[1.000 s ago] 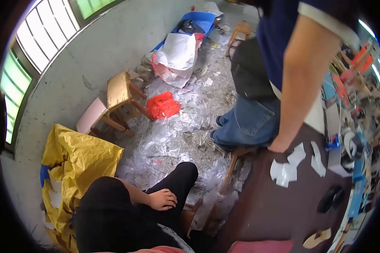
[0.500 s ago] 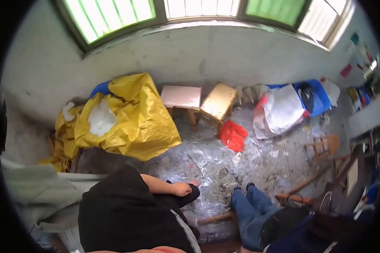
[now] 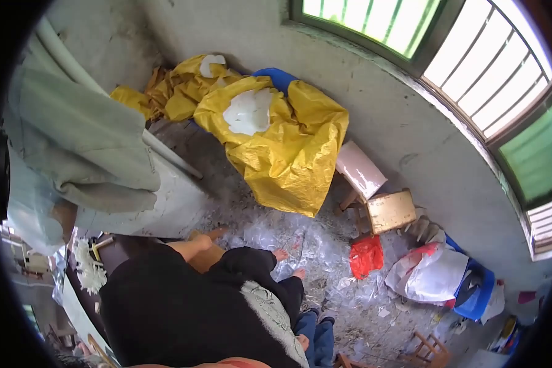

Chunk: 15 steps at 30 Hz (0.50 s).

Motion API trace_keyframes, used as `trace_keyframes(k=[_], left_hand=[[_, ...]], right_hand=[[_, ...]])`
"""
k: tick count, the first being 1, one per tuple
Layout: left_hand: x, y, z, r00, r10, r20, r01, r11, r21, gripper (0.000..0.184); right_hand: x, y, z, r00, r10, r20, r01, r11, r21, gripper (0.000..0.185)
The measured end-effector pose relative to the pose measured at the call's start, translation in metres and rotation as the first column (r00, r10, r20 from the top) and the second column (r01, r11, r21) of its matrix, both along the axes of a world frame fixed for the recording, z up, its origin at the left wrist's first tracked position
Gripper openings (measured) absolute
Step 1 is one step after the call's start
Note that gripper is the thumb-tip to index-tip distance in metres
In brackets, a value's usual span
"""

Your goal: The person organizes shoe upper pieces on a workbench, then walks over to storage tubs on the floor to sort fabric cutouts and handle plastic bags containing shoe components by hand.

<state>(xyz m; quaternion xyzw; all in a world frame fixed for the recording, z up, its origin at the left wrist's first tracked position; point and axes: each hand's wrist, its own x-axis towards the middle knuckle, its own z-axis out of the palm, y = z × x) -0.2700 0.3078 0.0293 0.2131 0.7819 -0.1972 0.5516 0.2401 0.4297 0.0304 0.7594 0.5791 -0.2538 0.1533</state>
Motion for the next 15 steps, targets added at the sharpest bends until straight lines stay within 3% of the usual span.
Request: trace_keyframes(k=[2,3,4,5,7,8,10,13,15], left_hand=[[0.017,-0.049,0.005,0.996,0.066,0.055,-0.064,0.997,-0.036,0.035],[0.040,-0.065,0.002,0.991,0.106,0.084,-0.103,0.994,-0.044,0.035],[0.068,-0.081,-0.001,0.983,0.142,0.115,-0.136,0.989,-0.059,0.035],[0.100,-0.097,-0.004,0.974,0.171,0.146,-0.161,0.984,-0.079,0.035],[0.141,-0.106,-0.002,0.955,0.219,0.200,-0.198,0.973,-0.120,0.036],[0.151,-0.112,-0.009,0.949,0.244,0.199,-0.223,0.967,-0.125,0.036],[0.177,-0.108,-0.030,0.927,0.344,0.148,-0.336,0.939,-0.078,0.036],[0.213,-0.101,-0.065,0.876,0.477,0.077,-0.479,0.878,0.004,0.037],[0.231,-0.127,-0.087,0.824,0.565,0.043,-0.566,0.821,0.069,0.038]], right_hand=[[-0.002,0.007,0.006,0.993,0.078,-0.085,-0.090,0.985,-0.149,0.028],[0.042,0.024,-0.054,0.623,-0.531,-0.574,0.407,0.847,-0.341,0.015],[0.086,0.062,-0.109,0.634,-0.511,-0.581,0.396,0.859,-0.323,0.016],[0.095,0.098,-0.117,0.641,-0.499,-0.584,0.392,0.866,-0.309,0.018],[0.127,0.166,-0.178,0.648,-0.293,-0.703,0.353,0.933,-0.064,0.028],[0.113,0.227,-0.142,0.656,-0.281,-0.701,0.329,0.942,-0.069,0.028],[0.051,0.239,-0.077,0.611,-0.295,-0.734,0.324,0.940,-0.108,0.029],[0.001,0.264,-0.074,0.624,-0.242,-0.743,0.237,0.965,-0.114,0.025],[-0.041,0.256,-0.063,0.736,-0.114,-0.667,0.043,0.992,-0.122,0.023]])
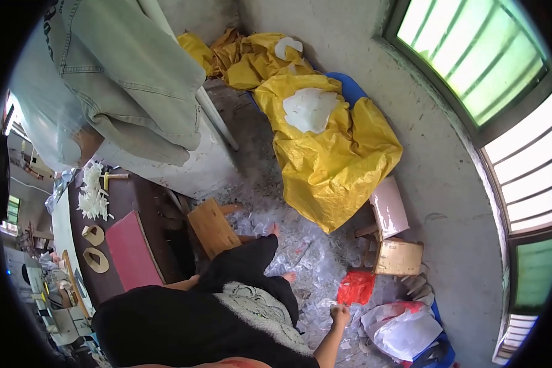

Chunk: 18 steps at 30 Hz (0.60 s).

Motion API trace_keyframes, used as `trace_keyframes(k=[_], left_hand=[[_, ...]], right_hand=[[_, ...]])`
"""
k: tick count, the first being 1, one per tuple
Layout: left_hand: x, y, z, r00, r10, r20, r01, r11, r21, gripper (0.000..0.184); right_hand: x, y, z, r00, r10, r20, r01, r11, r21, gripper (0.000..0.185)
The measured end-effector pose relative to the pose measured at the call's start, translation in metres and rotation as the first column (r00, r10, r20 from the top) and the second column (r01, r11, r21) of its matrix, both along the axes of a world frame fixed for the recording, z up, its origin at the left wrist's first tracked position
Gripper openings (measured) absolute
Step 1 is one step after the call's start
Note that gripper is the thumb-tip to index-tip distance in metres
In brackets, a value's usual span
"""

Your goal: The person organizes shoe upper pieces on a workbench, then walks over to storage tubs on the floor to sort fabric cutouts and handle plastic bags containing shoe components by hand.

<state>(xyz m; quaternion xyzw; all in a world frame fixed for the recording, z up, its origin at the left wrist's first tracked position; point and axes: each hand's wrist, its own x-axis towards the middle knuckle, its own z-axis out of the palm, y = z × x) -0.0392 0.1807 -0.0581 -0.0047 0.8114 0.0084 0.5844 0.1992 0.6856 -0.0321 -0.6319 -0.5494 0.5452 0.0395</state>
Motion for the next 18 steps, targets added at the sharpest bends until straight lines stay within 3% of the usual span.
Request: trace_keyframes(k=[2,5,10,13,15,16,17,18], left_hand=[[0.019,-0.031,-0.026,0.992,0.103,-0.070,-0.100,0.994,0.047,0.039],[0.014,-0.026,-0.068,0.950,0.251,-0.185,-0.228,0.964,0.139,0.040],[-0.011,-0.051,-0.107,0.833,0.463,-0.304,-0.387,0.879,0.279,0.042],[-0.086,-0.036,-0.054,0.779,0.533,-0.330,-0.468,0.845,0.259,0.036],[-0.132,-0.023,0.013,0.737,0.580,-0.347,-0.539,0.814,0.216,0.031],[-0.149,-0.015,0.003,0.653,0.626,-0.426,-0.540,0.779,0.318,0.030],[-0.184,0.002,0.027,0.732,0.553,-0.397,-0.426,0.827,0.367,0.029],[-0.205,0.013,0.015,0.698,0.575,-0.427,-0.392,0.806,0.444,0.029]], right_hand=[[-0.040,-0.007,0.008,0.974,0.204,0.097,-0.203,0.979,-0.021,0.023],[-0.105,-0.008,0.012,0.930,0.343,0.136,-0.345,0.938,-0.004,0.024],[-0.182,-0.024,0.026,0.752,0.592,0.290,-0.606,0.794,-0.048,0.026],[-0.237,0.004,0.019,0.812,0.522,0.261,-0.550,0.834,0.044,0.026],[-0.258,0.023,0.013,0.755,0.542,0.369,-0.630,0.756,0.180,0.027],[-0.275,0.029,0.017,0.763,0.545,0.349,-0.625,0.759,0.183,0.027],[-0.292,0.034,0.023,0.771,0.546,0.326,-0.619,0.764,0.184,0.027],[-0.311,0.035,0.020,0.782,0.519,0.346,-0.608,0.759,0.235,0.027]])
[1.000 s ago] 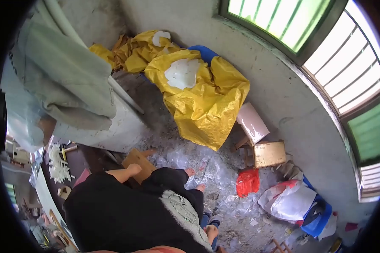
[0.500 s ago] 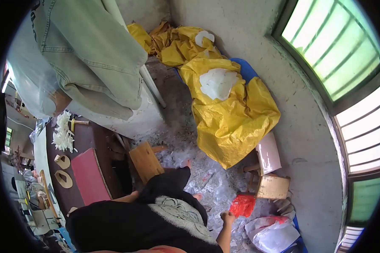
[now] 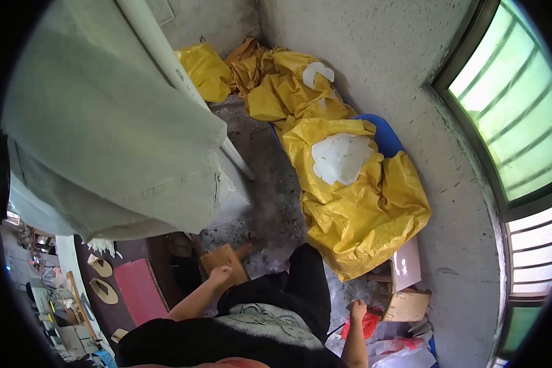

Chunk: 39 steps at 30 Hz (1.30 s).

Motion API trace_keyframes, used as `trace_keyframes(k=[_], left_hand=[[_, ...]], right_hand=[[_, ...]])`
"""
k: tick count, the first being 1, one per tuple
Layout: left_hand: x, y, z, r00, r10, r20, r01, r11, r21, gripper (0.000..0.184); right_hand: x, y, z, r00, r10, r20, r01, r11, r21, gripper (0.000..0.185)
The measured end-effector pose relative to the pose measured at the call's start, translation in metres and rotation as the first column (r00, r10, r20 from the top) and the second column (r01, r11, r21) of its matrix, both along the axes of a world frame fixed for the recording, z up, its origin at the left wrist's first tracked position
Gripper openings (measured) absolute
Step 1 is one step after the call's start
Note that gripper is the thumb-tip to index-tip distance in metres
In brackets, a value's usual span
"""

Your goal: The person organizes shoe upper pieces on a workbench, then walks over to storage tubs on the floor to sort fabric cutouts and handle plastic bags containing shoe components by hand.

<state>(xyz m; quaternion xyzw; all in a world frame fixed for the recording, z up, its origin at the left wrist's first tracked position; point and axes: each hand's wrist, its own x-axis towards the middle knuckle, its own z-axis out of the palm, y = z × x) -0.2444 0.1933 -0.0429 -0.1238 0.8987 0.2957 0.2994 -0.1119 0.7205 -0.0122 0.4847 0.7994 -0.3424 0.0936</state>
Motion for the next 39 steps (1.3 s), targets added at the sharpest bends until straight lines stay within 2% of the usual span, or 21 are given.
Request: trace_keyframes(k=[1,2,4,5,7,8,12,14,15,17,20,22,24,25,28,30,32,35,37,38,39], left_hand=[[-0.022,0.012,-0.011,0.997,0.000,-0.081,0.005,0.999,0.053,0.028],[-0.052,0.034,0.003,0.997,0.035,-0.067,-0.028,0.994,0.104,0.028],[-0.099,0.061,-0.029,0.991,0.133,-0.013,-0.124,0.954,0.273,0.026],[-0.124,0.080,-0.011,0.991,0.115,-0.062,-0.092,0.953,0.288,0.025],[-0.175,0.108,0.001,0.987,0.161,-0.012,-0.142,0.905,0.400,0.026],[-0.204,0.120,-0.001,0.989,0.146,-0.023,-0.124,0.905,0.406,0.026],[-0.297,0.155,-0.001,0.976,0.179,-0.123,-0.124,0.923,0.364,0.026],[-0.347,0.168,0.035,0.927,0.256,-0.274,-0.104,0.877,0.468,0.029],[-0.375,0.169,0.048,0.914,0.279,-0.296,-0.131,0.890,0.437,0.028],[-0.426,0.162,0.048,0.835,0.251,-0.490,-0.060,0.926,0.373,0.026],[-0.487,0.184,0.090,0.767,0.228,-0.600,-0.024,0.945,0.327,0.023],[-0.523,0.201,0.108,0.778,0.026,-0.628,0.122,0.974,0.192,0.024],[-0.559,0.225,0.105,0.708,-0.140,-0.693,0.284,0.954,0.096,0.027],[-0.577,0.240,0.106,0.709,-0.160,-0.687,0.301,0.949,0.091,0.027],[-0.632,0.295,0.087,0.571,-0.516,-0.639,0.593,0.797,-0.115,0.035],[-0.667,0.333,0.058,0.497,-0.624,-0.602,0.691,0.705,-0.160,0.038],[-0.697,0.361,0.034,0.075,-0.756,-0.650,0.713,0.497,-0.495,0.041],[-0.745,0.386,0.001,0.096,-0.813,-0.574,0.856,0.362,-0.370,0.042],[-0.773,0.386,-0.017,0.152,-0.907,-0.392,0.895,0.295,-0.334,0.038],[-0.783,0.381,-0.011,0.230,-0.838,-0.495,0.854,0.418,-0.311,0.035],[-0.792,0.374,-0.004,0.421,-0.736,-0.530,0.760,0.605,-0.237,0.032]], right_hand=[[-0.014,0.001,-0.002,0.999,-0.050,-0.009,0.048,0.994,-0.093,0.027],[-0.040,-0.009,0.020,0.995,-0.102,-0.010,0.098,0.978,-0.186,0.028],[-0.052,-0.018,0.004,0.993,-0.121,-0.004,0.117,0.967,-0.228,0.028],[-0.056,-0.014,-0.012,0.992,-0.130,-0.010,0.123,0.960,-0.252,0.028],[-0.079,-0.004,-0.039,0.988,-0.149,-0.041,0.131,0.946,-0.295,0.028],[-0.099,0.000,-0.040,0.985,-0.163,-0.054,0.141,0.946,-0.293,0.028],[-0.154,0.003,-0.017,0.975,-0.177,-0.134,0.183,0.983,0.032,0.029],[-0.198,0.003,0.013,0.959,-0.271,-0.085,0.277,0.958,0.078,0.029],[-0.221,0.002,0.012,0.958,-0.276,-0.077,0.282,0.957,0.070,0.029],[-0.256,0.005,0.007,0.885,-0.349,-0.308,0.364,0.931,-0.007,0.029],[-0.298,0.012,0.002,0.814,-0.405,-0.417,0.390,0.912,-0.125,0.027],[-0.313,0.007,-0.001,0.763,-0.431,-0.482,0.327,0.900,-0.288,0.023],[-0.335,0.000,0.007,0.749,-0.454,-0.483,0.323,0.886,-0.332,0.022],[-0.347,-0.008,0.017,0.735,-0.473,-0.485,0.314,0.872,-0.375,0.021],[-0.381,-0.030,0.049,0.694,-0.547,-0.468,0.336,0.821,-0.462,0.019],[-0.408,-0.041,0.079,0.744,-0.522,-0.417,0.360,0.839,-0.408,0.018],[-0.436,-0.058,0.100,0.793,-0.498,-0.352,0.381,0.855,-0.351,0.016],[-0.477,-0.073,0.111,0.766,-0.561,-0.314,0.484,0.825,-0.292,0.016],[-0.502,-0.086,0.123,0.752,-0.599,-0.275,0.547,0.800,-0.246,0.016],[-0.523,-0.087,0.135,0.776,-0.582,-0.243,0.529,0.811,-0.250,0.016],[-0.550,-0.084,0.140,0.797,-0.564,-0.215,0.510,0.820,-0.260,0.016]])
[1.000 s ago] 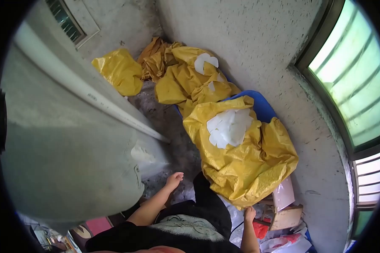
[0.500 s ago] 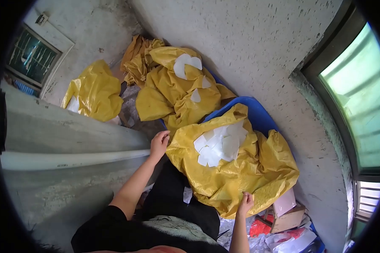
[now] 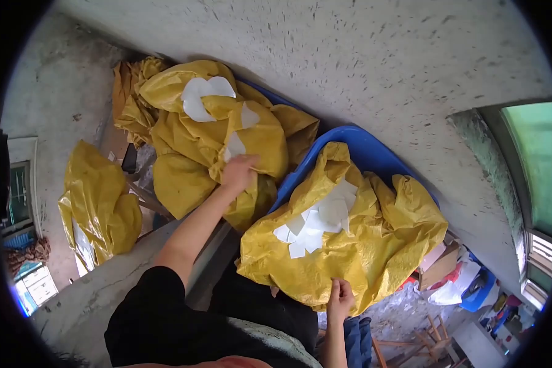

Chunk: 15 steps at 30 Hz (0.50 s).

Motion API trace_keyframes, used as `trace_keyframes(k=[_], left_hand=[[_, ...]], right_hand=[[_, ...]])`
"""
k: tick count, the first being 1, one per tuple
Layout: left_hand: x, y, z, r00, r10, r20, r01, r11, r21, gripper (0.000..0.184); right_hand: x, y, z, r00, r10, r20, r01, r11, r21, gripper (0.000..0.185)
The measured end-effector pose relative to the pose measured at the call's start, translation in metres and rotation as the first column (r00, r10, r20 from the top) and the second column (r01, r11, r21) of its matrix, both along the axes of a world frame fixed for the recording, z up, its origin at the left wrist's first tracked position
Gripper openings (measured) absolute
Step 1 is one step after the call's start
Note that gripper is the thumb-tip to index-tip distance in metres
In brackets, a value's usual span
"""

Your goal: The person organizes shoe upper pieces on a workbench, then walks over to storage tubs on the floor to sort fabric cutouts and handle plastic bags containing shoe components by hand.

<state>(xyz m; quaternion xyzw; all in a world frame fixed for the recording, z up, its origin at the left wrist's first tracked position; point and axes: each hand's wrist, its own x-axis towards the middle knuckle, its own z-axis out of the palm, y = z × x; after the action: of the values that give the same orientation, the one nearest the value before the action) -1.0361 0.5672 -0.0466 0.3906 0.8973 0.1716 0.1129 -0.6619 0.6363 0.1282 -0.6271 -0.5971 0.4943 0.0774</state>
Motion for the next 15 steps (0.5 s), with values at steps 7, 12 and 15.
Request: trace_keyframes(k=[7,12,15], left_hand=[[-0.112,-0.118,0.070,0.715,0.402,0.572,-0.686,0.561,0.464,0.042],[-0.119,-0.193,0.073,0.597,0.402,0.694,-0.799,0.367,0.476,0.039],[-0.114,-0.196,0.084,0.508,0.354,0.785,-0.856,0.112,0.504,0.044]], right_hand=[[-0.203,0.011,-0.049,0.923,0.169,-0.345,-0.226,0.965,-0.133,0.024],[-0.316,0.050,-0.226,0.877,0.415,0.242,-0.435,0.900,0.035,0.064],[-0.340,0.063,-0.327,0.841,0.060,0.537,-0.134,0.986,0.100,0.067]])
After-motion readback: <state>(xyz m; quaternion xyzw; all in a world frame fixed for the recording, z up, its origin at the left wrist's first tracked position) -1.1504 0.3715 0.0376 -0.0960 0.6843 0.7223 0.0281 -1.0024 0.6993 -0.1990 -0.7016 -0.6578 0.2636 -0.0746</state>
